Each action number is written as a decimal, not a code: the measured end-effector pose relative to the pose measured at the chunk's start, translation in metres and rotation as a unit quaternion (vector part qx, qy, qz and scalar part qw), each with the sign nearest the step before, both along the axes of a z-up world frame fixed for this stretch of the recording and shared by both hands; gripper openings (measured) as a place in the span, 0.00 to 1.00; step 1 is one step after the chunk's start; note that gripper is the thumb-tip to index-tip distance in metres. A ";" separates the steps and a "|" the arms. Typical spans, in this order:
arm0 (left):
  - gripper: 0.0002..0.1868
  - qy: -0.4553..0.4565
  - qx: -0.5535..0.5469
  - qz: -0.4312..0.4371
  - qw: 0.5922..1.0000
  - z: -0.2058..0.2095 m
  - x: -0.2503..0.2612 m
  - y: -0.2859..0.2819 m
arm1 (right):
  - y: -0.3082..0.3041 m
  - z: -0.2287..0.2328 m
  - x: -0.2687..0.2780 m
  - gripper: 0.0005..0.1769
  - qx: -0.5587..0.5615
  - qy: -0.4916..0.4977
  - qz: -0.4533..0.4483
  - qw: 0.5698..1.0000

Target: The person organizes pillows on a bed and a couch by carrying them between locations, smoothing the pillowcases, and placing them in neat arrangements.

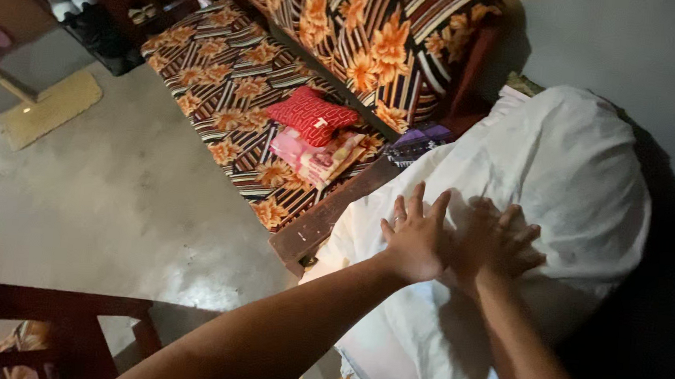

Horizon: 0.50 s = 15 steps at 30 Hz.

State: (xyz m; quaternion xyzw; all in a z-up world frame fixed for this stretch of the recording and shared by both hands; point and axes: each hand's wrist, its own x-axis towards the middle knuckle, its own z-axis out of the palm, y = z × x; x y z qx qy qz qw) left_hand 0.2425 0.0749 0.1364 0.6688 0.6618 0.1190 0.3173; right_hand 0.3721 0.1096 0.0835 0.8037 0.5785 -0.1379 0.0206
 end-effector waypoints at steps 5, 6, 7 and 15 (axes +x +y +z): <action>0.44 -0.019 0.006 0.034 0.999 -0.018 0.016 -0.003 | 0.005 -0.042 0.012 0.38 0.040 -0.052 0.053 0.996; 0.42 -0.017 0.002 0.041 0.999 -0.020 0.018 -0.003 | 0.008 -0.049 0.015 0.36 0.050 0.004 0.024 0.998; 0.41 -0.015 -0.001 0.048 0.999 -0.021 0.018 -0.002 | 0.011 -0.054 0.017 0.33 0.060 0.061 -0.006 0.996; 0.39 -0.008 -0.019 0.040 0.999 -0.021 0.015 -0.002 | 0.003 -0.060 0.007 0.37 0.047 -0.044 0.039 0.997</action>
